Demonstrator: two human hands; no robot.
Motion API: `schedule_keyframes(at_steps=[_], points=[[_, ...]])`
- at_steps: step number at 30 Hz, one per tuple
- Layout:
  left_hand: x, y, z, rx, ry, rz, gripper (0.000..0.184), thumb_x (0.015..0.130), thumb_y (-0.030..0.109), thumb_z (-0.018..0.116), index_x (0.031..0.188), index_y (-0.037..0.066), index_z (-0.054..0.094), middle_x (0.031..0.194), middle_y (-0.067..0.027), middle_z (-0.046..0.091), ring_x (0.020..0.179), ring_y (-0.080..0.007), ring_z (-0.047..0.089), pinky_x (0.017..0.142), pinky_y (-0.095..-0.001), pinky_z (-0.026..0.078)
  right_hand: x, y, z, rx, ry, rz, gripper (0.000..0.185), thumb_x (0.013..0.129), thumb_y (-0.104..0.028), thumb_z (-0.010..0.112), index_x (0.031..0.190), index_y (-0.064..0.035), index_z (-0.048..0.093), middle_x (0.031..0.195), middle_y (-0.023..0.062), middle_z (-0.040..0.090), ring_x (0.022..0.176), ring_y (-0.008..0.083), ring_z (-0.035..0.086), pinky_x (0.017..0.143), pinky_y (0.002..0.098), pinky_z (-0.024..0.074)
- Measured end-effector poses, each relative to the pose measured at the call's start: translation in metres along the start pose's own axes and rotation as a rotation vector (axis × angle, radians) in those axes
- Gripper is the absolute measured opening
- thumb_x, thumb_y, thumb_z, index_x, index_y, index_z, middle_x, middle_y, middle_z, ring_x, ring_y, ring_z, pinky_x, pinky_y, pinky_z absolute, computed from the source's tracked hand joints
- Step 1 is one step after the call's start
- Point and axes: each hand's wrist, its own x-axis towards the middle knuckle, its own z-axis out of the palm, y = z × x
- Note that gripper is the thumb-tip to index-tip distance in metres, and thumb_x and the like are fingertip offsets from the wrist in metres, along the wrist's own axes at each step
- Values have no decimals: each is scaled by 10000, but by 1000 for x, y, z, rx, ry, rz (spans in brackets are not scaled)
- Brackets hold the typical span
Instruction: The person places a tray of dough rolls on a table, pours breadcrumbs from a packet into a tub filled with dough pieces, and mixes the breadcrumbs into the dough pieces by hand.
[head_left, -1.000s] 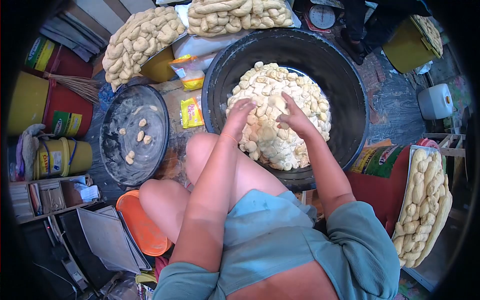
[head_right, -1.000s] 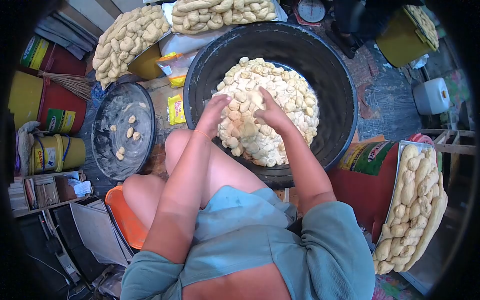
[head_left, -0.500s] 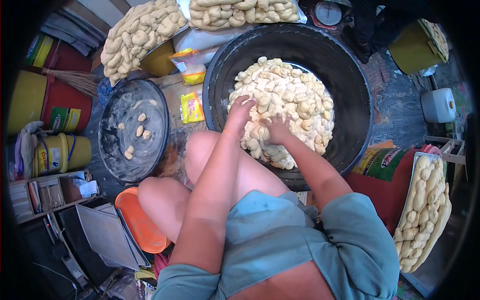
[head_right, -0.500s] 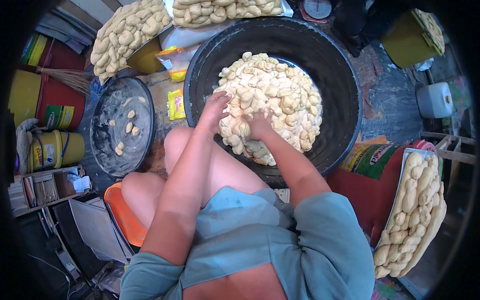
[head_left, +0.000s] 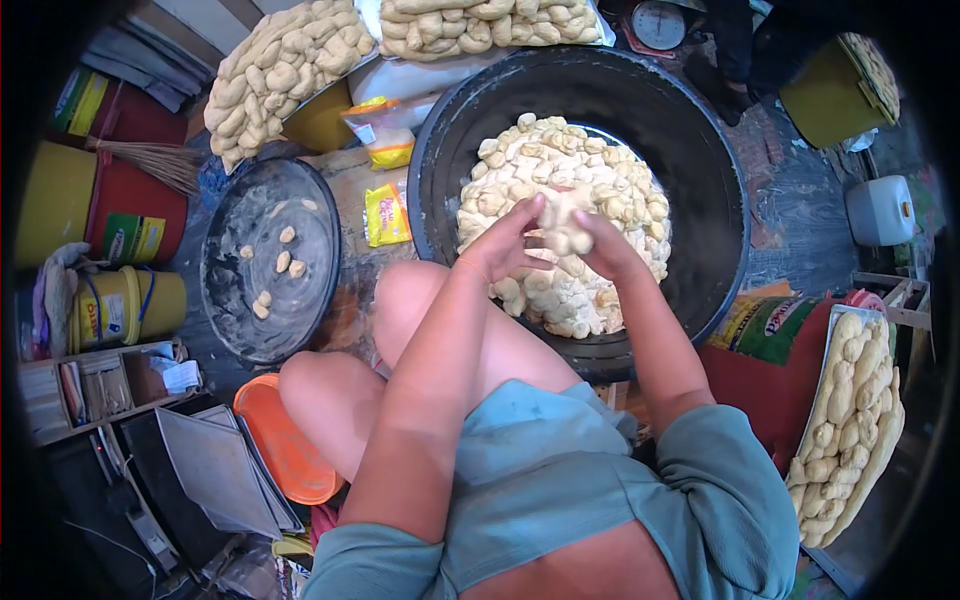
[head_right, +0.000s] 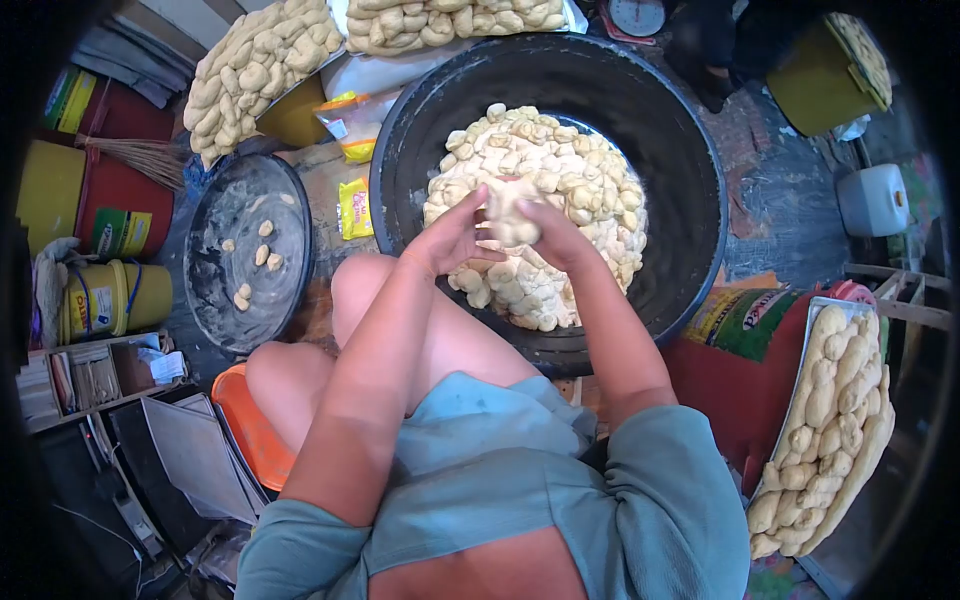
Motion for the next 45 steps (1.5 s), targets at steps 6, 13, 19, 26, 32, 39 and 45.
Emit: schedule_keyframes(at_steps=[6,13,19,26,32,39,45], points=[[0,0,-14,-236,96,334,459,903,260,605,1266,30,446,1193,-107,576,1056,-205,597,885,-353,510,11,0,32,-631,184,-173,429,892,-184,588,1254,22,482,1249,96,498,1115,184,495,959,312,399],[-2,2,-17,-316,118,349,498,895,204,612,1308,35,390,1220,-101,553,1092,-219,575,917,-365,492,16,10,44,-158,396,-500,490,923,-36,488,1378,-63,309,1192,94,509,1008,117,516,834,257,434],[-8,3,-6,-200,-17,312,605,804,19,641,1340,31,360,1284,-108,512,1161,-229,534,951,-377,480,24,-5,31,-535,359,-438,521,753,2,487,1264,-106,491,1218,41,491,1116,167,469,954,305,366],[-7,6,-16,-259,-49,378,580,758,-42,562,1300,34,371,1191,-110,535,1093,-249,563,896,-361,511,10,-14,39,-1057,-16,-370,389,799,-125,624,1179,-66,561,1246,100,489,1173,234,463,982,352,375],[-11,7,-13,-182,15,318,501,804,12,561,1273,7,384,1191,-146,530,1065,-270,577,884,-393,515,29,4,-10,-627,457,-388,536,788,-229,709,1265,-100,500,1290,157,465,1202,268,452,1007,388,368],[15,-6,-29,-291,86,286,240,931,159,532,1130,42,465,1112,-104,557,992,-209,561,772,-348,511,22,22,33,-1155,130,-419,519,769,-136,666,1259,-83,503,1290,158,498,1214,287,465,1023,378,360],[9,0,-34,-5,584,393,385,887,112,554,1243,51,420,1136,-109,551,1001,-230,567,811,-373,482,46,35,-37,-1356,-24,89,464,676,-110,635,1135,-54,594,1128,165,584,1105,301,534,983,341,394]])
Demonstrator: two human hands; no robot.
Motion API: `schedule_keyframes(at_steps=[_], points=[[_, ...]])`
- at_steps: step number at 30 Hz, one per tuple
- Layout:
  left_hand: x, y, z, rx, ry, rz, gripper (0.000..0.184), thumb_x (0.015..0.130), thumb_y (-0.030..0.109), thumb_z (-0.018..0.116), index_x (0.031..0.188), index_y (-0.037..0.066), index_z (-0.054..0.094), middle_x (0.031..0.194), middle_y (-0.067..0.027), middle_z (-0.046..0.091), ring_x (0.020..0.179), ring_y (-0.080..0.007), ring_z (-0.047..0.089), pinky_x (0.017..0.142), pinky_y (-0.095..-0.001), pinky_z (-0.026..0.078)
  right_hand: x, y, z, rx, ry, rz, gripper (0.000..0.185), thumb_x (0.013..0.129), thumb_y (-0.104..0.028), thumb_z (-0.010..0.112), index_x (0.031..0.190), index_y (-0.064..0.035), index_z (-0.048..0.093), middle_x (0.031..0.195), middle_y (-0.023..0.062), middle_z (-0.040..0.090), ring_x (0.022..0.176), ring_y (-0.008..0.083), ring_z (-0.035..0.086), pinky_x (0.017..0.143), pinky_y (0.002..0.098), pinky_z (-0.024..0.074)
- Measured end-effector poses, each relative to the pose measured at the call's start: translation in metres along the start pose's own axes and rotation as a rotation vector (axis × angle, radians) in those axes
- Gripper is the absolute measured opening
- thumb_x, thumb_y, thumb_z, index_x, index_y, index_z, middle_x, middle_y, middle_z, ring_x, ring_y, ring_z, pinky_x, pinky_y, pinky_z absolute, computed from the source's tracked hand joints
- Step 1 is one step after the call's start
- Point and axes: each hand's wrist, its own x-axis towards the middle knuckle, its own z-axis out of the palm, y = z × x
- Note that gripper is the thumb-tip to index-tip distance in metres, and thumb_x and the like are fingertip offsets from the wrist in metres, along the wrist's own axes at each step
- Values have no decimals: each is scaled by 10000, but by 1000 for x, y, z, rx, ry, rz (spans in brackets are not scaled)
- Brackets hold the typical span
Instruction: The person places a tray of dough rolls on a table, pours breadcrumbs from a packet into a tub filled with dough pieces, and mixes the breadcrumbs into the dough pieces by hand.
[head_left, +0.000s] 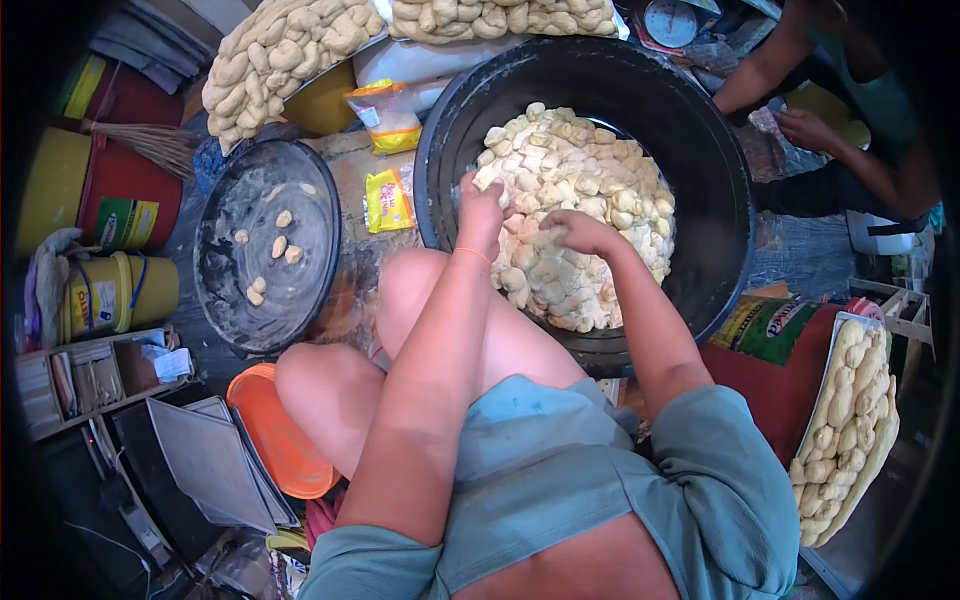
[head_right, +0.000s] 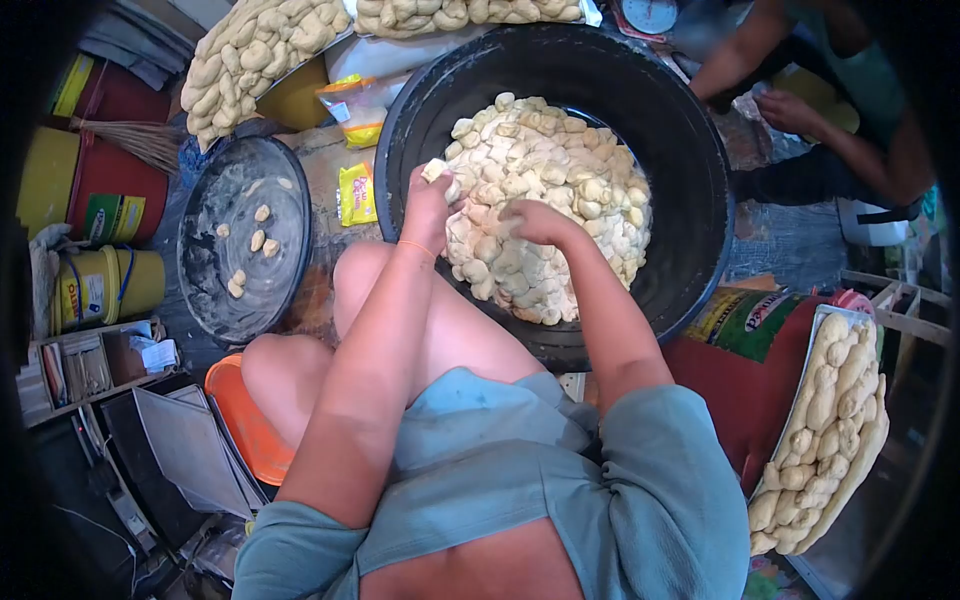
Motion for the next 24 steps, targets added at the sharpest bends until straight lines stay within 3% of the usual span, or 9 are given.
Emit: schedule_keyframes(at_steps=[1,2,6,9,13,16,19,20,24], points=[[4,-2,-2,75,57,-3,421,873,104,565,1261,46,411,1146,-116,548,1017,-240,566,831,-372,477,12,24,7,-189,-126,16,478,672,-132,648,1142,-62,594,1119,171,586,1103,311,534,981,342,396],[11,-13,-3,17,34,44,545,801,125,611,1306,24,433,1195,-166,523,1096,-284,521,931,-355,430,33,60,22,-207,-26,-13,541,677,-248,691,1183,-91,583,1210,168,536,1158,325,491,1005,441,368],[22,-28,-5,283,57,-12,570,734,284,701,1217,22,551,1389,-221,307,1282,-316,355,1029,-375,341,42,22,49,-662,65,359,690,720,-410,674,1315,-123,474,1385,147,395,1305,306,342,1047,625,209],[20,-25,-6,411,105,56,541,750,270,689,1206,10,556,1366,-222,338,1262,-320,378,1032,-375,340,33,19,82,-781,52,240,750,708,-385,704,1338,-95,420,1368,152,415,1296,316,362,1067,607,203],[16,-19,-3,425,71,90,494,776,245,676,1180,-14,561,1276,-207,474,1176,-288,469,952,-361,393,23,19,49,-455,-405,-55,741,664,-320,761,1289,-75,448,1350,179,435,1253,328,426,1038,608,243],[23,-30,-1,428,-4,103,475,744,243,690,1126,-21,591,1299,-230,434,1181,-321,460,957,-372,401,13,22,46,-415,-193,40,732,681,-361,747,1295,-95,453,1296,157,497,1205,315,477,1022,551,289],[21,-29,-1,480,-43,123,440,741,240,691,1072,-38,612,1206,-227,514,1098,-316,527,911,-363,430,15,22,81,-906,-24,11,735,673,-391,748,1298,-126,465,1223,120,560,1156,299,520,992,513,337],[18,-28,-2,486,-37,127,431,742,239,690,1060,-42,616,1179,-225,532,1073,-314,543,902,-360,435,22,8,74,-808,-308,164,726,668,-403,746,1298,-163,478,1212,108,571,1163,299,515,993,502,336],[15,-24,-6,505,-45,87,422,779,228,676,1101,-34,599,1081,-176,599,980,-246,569,847,-326,443,7,-16,50,-787,-450,203,674,692,-426,714,1286,-193,495,1250,99,550,1165,313,510,1006,517,310]])
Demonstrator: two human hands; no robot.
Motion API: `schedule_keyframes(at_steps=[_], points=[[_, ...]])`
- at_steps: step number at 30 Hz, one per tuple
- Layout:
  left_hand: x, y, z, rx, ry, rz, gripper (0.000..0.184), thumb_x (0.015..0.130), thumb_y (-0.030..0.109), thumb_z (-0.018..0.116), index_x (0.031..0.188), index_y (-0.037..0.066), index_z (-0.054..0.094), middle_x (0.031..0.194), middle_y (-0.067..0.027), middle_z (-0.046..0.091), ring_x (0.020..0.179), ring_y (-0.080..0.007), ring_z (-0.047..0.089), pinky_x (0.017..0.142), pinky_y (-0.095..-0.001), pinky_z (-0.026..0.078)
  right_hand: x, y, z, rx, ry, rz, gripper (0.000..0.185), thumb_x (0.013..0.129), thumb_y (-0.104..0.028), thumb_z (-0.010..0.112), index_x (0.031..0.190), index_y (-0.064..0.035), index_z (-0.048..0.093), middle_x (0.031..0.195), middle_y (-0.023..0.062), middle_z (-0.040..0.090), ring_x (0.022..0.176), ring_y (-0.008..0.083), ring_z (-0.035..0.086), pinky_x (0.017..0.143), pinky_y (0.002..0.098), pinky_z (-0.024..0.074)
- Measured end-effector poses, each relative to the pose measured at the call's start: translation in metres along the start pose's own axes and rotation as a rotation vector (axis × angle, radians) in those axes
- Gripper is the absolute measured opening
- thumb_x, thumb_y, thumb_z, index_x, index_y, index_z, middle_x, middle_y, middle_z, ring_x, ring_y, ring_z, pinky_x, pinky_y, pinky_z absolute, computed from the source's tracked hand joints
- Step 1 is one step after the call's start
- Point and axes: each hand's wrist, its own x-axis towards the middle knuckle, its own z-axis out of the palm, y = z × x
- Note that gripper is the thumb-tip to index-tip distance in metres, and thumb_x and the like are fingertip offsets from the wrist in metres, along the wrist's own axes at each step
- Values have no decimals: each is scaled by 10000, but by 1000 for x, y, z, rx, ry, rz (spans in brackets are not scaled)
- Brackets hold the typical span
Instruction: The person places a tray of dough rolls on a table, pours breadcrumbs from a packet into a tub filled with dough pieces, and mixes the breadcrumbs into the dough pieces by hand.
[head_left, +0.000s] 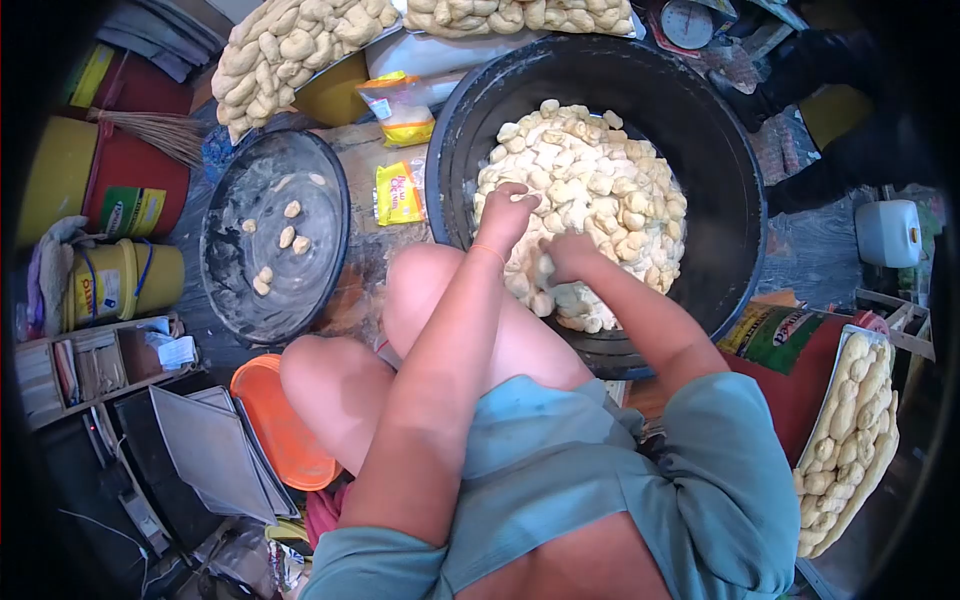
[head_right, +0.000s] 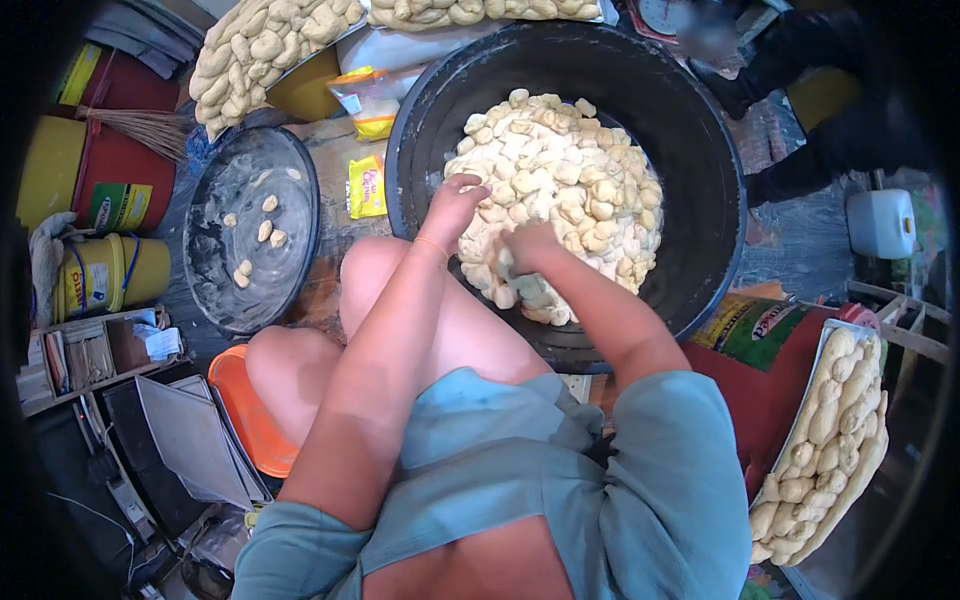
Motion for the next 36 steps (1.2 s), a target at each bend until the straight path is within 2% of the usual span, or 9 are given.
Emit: schedule_keyframes(at_steps=[5,7,11,15,21,23,26,33,36], points=[[-12,17,6,6,-87,-29,414,768,243,674,1076,-26,609,1006,-193,642,938,-257,612,829,-324,463,-12,29,24,-136,407,114,578,701,-405,699,1207,-170,547,1153,105,586,1115,321,536,866,518,436],[-2,0,8,72,-164,-11,373,795,246,665,1056,-15,607,986,-136,625,907,-206,574,808,-302,448,-9,30,26,8,129,41,549,694,-377,703,1183,-170,561,1143,109,585,1078,311,562,848,519,449],[3,-7,8,127,-281,4,336,811,259,660,1024,4,615,927,-84,606,844,-162,540,767,-279,438,-33,38,23,123,101,-156,536,637,-283,723,1141,-170,578,1088,131,604,1015,338,586,848,424,476],[-14,12,13,148,-430,-50,389,808,343,674,1015,18,630,903,-66,607,833,-156,531,765,-278,434,-38,90,19,1036,22,-146,628,662,-233,726,1233,-67,526,1107,117,614,1020,255,603,870,358,485],[-32,39,9,-63,-703,-194,783,811,412,677,1397,66,289,1314,-117,458,1129,-255,546,873,-415,498,-83,62,-22,1950,24,-402,672,718,-154,724,1323,-74,440,1180,85,569,1035,202,573,865,346,479],[-41,48,3,-463,-833,-214,755,824,393,669,1393,70,293,1289,-114,482,1110,-252,556,855,-418,512,-92,39,-46,1769,224,-449,600,786,-116,665,1334,-83,424,1161,83,566,1050,188,556,877,336,479],[-33,36,2,-566,-643,-129,596,841,316,657,1319,64,405,1152,-86,578,1014,-225,607,829,-393,532,-87,18,-62,1411,621,-358,478,853,-108,606,1304,-86,450,1085,64,579,957,156,566,777,316,521],[-32,45,-4,-848,-508,-120,437,837,228,605,1201,3,519,1080,-109,625,949,-210,628,863,-338,517,-84,31,-76,1895,983,-99,422,920,-232,565,1266,-18,454,980,91,608,787,151,617,524,253,512],[-24,42,-5,-881,-522,-153,414,853,266,604,1166,1,545,1022,-110,637,896,-199,639,808,-332,537,-67,54,-60,1276,1164,-78,531,903,-288,583,1331,-24,412,1168,171,529,1064,250,543,861,352,464]])
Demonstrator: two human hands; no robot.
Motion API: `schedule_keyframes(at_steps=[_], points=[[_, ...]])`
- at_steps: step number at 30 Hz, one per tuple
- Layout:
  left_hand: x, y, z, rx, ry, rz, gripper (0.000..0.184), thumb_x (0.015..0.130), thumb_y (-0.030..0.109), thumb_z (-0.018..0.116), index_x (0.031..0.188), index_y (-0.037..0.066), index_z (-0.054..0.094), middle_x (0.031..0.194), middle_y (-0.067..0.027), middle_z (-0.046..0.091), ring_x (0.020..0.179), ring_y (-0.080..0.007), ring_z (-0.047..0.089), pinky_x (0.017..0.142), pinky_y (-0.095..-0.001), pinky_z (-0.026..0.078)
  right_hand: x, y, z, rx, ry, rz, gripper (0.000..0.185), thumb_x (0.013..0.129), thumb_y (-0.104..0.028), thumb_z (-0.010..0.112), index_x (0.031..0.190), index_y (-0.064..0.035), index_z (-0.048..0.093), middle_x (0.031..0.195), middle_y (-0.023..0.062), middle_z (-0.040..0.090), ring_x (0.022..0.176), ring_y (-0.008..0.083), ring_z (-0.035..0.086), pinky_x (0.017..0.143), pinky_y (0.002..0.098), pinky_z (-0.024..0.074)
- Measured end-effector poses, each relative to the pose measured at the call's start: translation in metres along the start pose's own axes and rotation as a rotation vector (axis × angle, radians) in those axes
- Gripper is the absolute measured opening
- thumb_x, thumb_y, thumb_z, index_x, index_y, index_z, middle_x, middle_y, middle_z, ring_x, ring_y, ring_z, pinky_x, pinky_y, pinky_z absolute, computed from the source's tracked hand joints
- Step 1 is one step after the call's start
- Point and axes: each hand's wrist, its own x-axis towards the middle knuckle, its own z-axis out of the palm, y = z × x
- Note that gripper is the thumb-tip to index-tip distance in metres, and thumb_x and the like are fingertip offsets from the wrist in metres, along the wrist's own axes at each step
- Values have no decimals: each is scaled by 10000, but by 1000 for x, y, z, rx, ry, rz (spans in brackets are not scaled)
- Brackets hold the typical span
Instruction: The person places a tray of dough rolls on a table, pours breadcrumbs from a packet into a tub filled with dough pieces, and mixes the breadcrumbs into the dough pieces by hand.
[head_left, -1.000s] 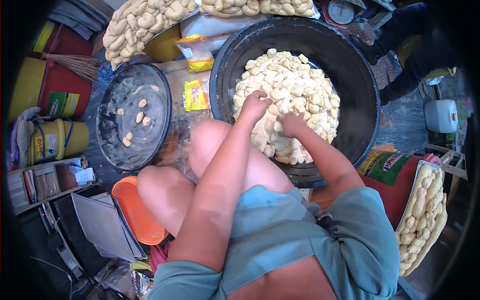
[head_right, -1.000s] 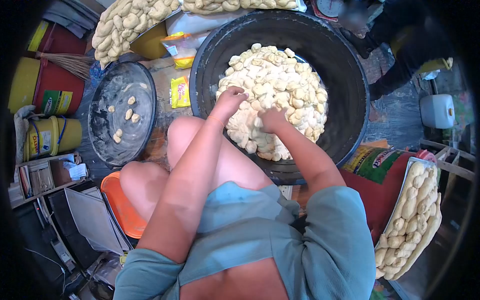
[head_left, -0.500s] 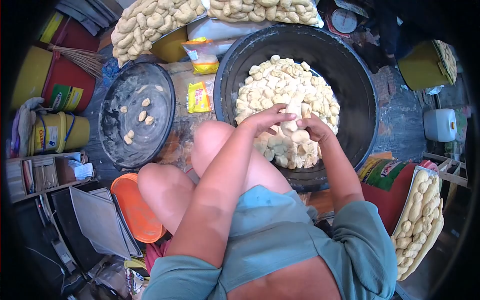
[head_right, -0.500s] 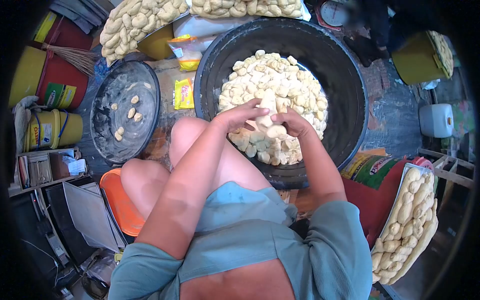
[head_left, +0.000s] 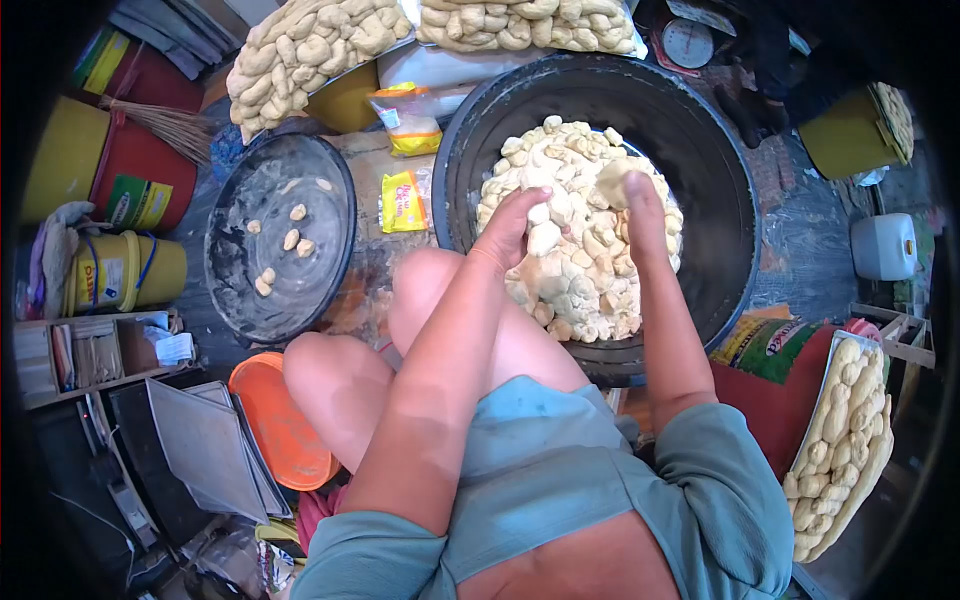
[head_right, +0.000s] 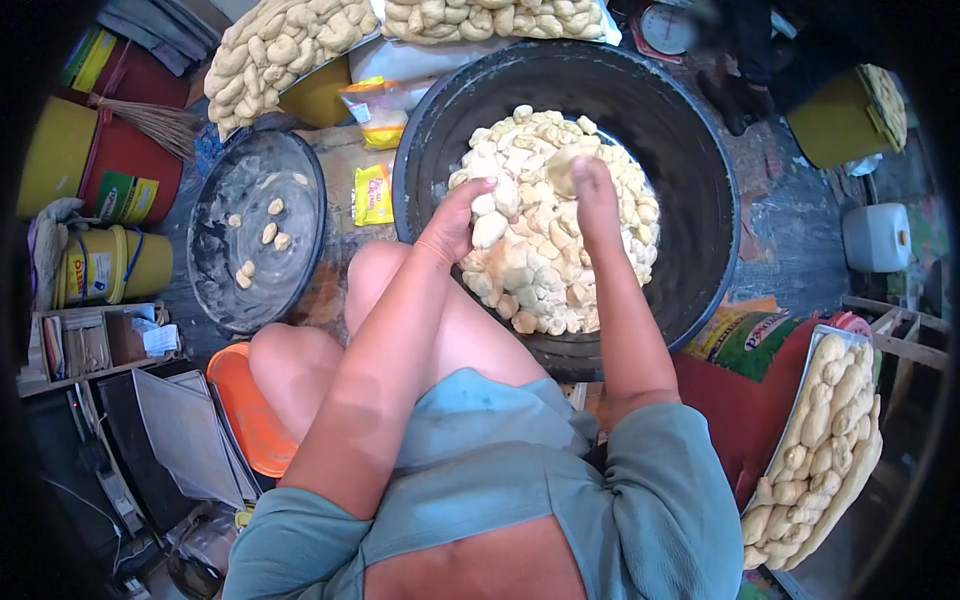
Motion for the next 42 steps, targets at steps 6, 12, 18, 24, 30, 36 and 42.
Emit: schedule_keyframes(at_steps=[6,12,18,24,30,36,42], points=[[-4,-8,7,221,-102,-209,449,869,371,626,1145,23,556,956,-73,639,794,-150,647,663,-285,555,-17,-46,9,303,-559,185,593,828,-197,678,1344,-57,422,1285,172,465,1183,259,476,1022,339,351],[-13,1,11,238,-144,-185,410,811,249,687,1133,20,578,984,-70,621,851,-137,612,649,-280,540,6,-10,20,618,34,156,357,872,-115,625,1191,-44,482,1184,111,497,908,165,577,784,292,510],[-4,-3,8,160,-105,-99,456,803,168,633,1215,25,498,1039,-115,613,852,-173,634,655,-299,550,-5,-22,4,-179,-377,-117,572,803,-232,707,1321,-136,482,1388,133,385,1352,303,283,1123,413,207],[-8,6,11,138,-148,-139,581,768,119,524,1326,70,369,1027,-183,601,662,-226,637,619,-314,548,3,5,-1,263,-41,228,223,921,-182,542,1086,-38,578,872,40,610,834,98,550,755,273,455],[-6,-1,7,139,-61,-118,641,748,56,492,1361,8,307,1046,-225,573,718,-252,631,648,-351,547,-21,-25,15,77,-591,4,304,875,-162,619,1162,-70,583,1103,70,604,1102,203,528,952,318,410],[0,-4,0,187,-52,-92,614,758,106,495,1354,34,371,924,-172,599,662,-239,631,637,-335,543,-15,9,33,181,-51,87,195,904,-144,579,1064,-38,615,1006,62,633,988,135,540,920,304,416],[6,-1,-9,51,136,48,311,847,98,497,1150,30,503,798,-123,597,664,-223,613,637,-325,534,-13,23,24,-247,-84,-42,455,824,-211,672,1241,-88,539,1405,148,369,1249,293,426,1029,382,350]])
